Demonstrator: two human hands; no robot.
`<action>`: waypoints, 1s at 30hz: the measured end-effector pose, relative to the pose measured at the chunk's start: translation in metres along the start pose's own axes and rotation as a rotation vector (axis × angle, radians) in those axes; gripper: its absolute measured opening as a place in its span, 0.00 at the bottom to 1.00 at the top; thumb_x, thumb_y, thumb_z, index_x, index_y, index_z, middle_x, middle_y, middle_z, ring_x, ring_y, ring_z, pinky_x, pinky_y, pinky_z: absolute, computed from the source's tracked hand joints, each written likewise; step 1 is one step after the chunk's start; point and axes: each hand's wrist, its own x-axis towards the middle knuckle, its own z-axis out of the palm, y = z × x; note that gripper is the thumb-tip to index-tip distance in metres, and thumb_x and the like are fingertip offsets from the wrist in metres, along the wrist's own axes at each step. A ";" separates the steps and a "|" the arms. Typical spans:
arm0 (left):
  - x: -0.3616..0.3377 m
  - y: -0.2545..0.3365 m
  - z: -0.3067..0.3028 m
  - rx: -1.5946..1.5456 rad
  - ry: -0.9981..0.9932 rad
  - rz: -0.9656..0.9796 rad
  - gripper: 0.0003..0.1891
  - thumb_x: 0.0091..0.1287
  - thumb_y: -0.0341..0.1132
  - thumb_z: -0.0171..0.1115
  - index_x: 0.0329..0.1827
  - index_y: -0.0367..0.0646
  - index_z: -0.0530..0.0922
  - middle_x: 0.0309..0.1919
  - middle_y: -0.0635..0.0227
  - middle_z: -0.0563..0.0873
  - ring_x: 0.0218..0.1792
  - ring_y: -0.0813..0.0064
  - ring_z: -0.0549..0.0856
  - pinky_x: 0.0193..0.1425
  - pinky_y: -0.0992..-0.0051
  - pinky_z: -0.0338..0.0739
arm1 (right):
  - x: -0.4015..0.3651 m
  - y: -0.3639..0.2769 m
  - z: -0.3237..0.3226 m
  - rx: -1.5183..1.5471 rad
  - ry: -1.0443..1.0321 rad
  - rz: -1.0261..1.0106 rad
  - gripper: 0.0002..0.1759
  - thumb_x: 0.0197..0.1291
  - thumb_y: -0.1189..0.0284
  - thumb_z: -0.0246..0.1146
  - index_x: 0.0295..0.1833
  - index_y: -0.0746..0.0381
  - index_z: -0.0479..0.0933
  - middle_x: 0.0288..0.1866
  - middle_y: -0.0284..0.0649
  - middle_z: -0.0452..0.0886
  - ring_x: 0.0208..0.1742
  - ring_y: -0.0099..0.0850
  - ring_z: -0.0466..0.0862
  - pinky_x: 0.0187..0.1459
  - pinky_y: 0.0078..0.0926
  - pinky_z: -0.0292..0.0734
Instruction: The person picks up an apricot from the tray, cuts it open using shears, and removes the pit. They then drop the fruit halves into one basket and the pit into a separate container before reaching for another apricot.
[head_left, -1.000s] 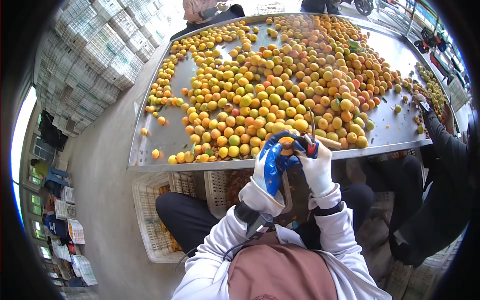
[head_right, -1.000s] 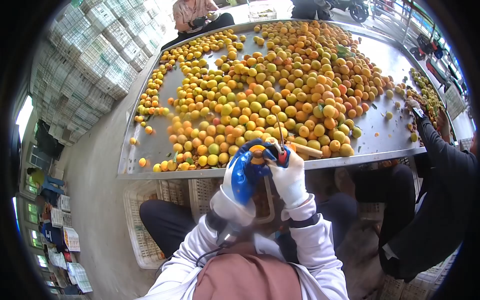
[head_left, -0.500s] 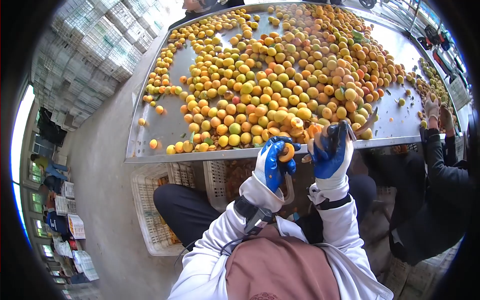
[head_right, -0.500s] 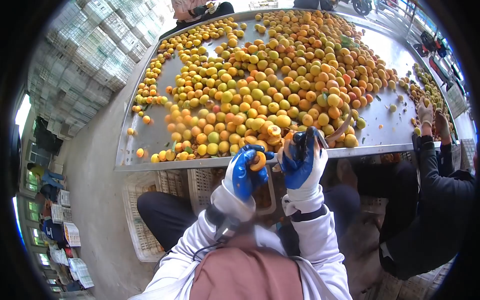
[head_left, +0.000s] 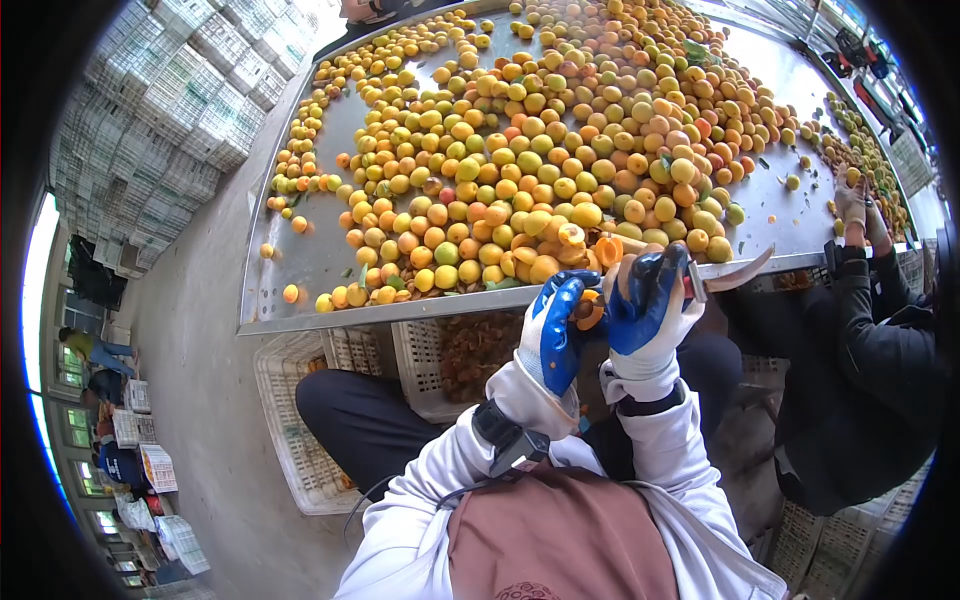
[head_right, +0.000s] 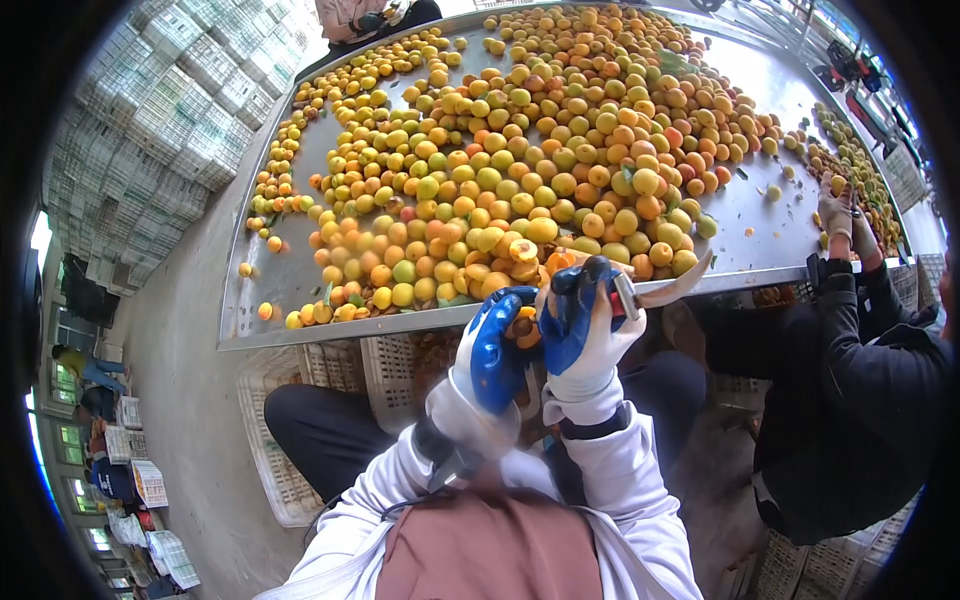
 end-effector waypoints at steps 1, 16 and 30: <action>0.003 -0.004 -0.002 0.000 0.000 0.000 0.14 0.80 0.37 0.47 0.57 0.37 0.77 0.45 0.63 0.83 0.47 0.72 0.84 0.54 0.71 0.81 | -0.002 -0.005 0.005 0.161 -0.053 0.058 0.12 0.70 0.75 0.62 0.56 0.65 0.76 0.36 0.42 0.81 0.30 0.29 0.82 0.29 0.27 0.76; 0.021 -0.058 -0.011 0.025 0.149 0.192 0.11 0.79 0.36 0.51 0.47 0.40 0.79 0.39 0.68 0.83 0.39 0.73 0.82 0.50 0.71 0.80 | -0.022 0.012 -0.001 -0.490 -0.165 -0.428 0.11 0.59 0.79 0.65 0.47 0.69 0.76 0.41 0.44 0.84 0.37 0.32 0.85 0.41 0.28 0.79; 0.000 -0.018 0.006 0.912 0.147 0.650 0.09 0.70 0.29 0.60 0.48 0.33 0.79 0.37 0.59 0.84 0.37 0.66 0.83 0.42 0.70 0.79 | 0.013 -0.017 0.019 0.471 0.107 0.448 0.21 0.78 0.54 0.50 0.32 0.54 0.71 0.19 0.26 0.59 0.16 0.22 0.59 0.22 0.26 0.56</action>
